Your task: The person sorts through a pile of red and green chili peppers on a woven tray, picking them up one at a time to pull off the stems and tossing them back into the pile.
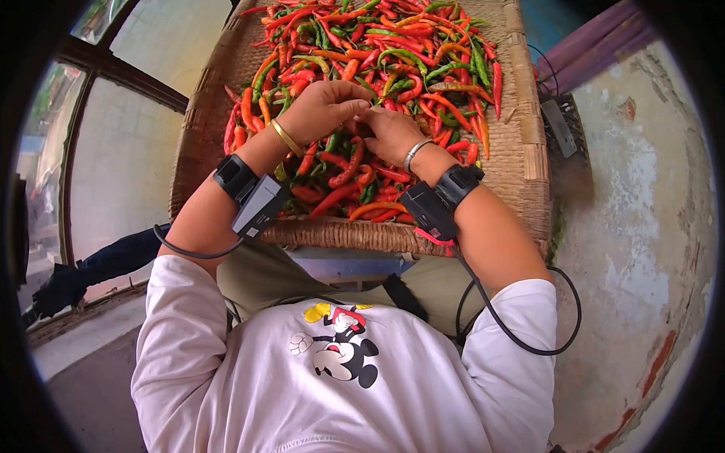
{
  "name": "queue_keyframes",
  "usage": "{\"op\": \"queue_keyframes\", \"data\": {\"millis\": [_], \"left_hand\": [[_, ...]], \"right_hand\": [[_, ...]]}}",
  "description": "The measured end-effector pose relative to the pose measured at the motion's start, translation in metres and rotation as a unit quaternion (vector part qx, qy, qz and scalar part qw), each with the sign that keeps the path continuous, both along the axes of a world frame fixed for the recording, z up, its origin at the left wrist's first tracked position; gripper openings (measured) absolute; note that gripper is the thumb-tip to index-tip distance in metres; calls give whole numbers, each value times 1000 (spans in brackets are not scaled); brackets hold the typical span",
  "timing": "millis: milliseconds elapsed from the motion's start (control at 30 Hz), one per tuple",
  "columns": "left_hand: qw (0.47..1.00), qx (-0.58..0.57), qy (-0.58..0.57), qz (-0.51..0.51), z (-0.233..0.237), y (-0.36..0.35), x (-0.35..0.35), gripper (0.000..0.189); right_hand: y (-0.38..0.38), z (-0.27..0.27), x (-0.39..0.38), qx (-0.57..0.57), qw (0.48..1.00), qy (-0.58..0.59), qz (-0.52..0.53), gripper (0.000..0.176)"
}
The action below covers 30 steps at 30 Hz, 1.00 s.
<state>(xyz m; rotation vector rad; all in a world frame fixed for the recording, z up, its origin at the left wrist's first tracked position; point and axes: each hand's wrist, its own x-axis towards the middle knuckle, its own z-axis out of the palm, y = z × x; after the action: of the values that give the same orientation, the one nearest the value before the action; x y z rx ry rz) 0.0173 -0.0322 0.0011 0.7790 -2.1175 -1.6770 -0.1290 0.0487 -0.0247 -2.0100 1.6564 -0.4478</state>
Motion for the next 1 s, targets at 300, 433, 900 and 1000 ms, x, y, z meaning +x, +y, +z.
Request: {"op": "queue_keyframes", "data": {"millis": [300, 433, 900, 1000], "left_hand": [[994, -97, -5, 53, -6, -3, 4, 25], [981, -164, 82, 71, -15, -1, 0, 32], [981, -184, -16, 53, 11, 7, 7, 17], [974, -222, 7, 43, 11, 8, 6, 16]], "right_hand": [[2, 32, -12, 51, 977, -187, -90, 25], [2, 35, -26, 121, 894, -404, -151, 32], [5, 39, -33, 185, 699, -680, -119, 31], [5, 37, -36, 194, 688, -693, -96, 32]]}}
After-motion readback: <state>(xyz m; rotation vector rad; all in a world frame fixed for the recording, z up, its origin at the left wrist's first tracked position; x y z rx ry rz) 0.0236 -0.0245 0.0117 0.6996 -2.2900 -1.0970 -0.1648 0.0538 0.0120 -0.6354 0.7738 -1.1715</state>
